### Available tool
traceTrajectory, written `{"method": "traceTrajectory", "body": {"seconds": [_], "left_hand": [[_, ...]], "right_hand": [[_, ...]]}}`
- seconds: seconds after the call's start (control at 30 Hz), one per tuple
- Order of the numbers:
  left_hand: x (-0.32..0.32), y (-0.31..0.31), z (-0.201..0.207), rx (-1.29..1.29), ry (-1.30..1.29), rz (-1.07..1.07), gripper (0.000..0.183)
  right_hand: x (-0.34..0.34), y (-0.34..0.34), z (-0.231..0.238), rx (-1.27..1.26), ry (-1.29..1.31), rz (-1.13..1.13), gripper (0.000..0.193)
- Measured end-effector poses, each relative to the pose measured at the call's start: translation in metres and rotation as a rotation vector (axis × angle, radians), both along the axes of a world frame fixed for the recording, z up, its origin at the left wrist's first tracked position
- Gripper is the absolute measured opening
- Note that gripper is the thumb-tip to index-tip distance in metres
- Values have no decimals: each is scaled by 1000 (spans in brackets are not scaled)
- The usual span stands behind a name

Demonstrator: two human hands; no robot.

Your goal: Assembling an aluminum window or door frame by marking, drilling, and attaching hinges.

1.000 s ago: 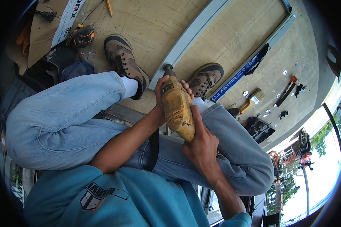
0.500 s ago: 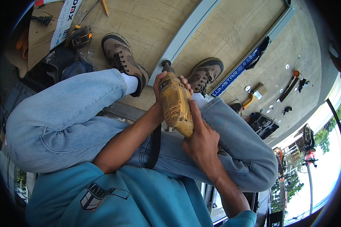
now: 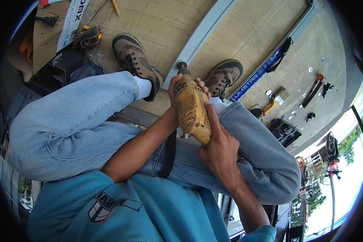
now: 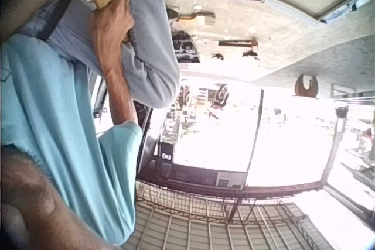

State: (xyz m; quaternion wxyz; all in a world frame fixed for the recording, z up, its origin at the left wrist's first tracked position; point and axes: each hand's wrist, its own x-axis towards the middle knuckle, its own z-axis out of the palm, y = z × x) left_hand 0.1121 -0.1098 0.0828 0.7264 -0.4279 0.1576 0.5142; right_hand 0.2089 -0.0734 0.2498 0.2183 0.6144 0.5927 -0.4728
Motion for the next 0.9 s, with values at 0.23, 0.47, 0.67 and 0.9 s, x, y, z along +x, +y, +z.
{"method": "traceTrajectory", "body": {"seconds": [0.23, 0.47, 0.67, 0.9], "left_hand": [[0, -1, 0, 4, -5, 6, 49], [1, -1, 0, -8, 8, -12, 49], [1, 0, -2, 6, 7, -8, 50], [1, -1, -4, 26, 11, -6, 50]], "right_hand": [[0, -1, -1, 12, 13, -17, 90], [1, -1, -2, 10, -5, -26, 90], [0, -2, -1, 5, -20, -47, 90], [1, -2, -2, 15, -16, -31, 90]]}}
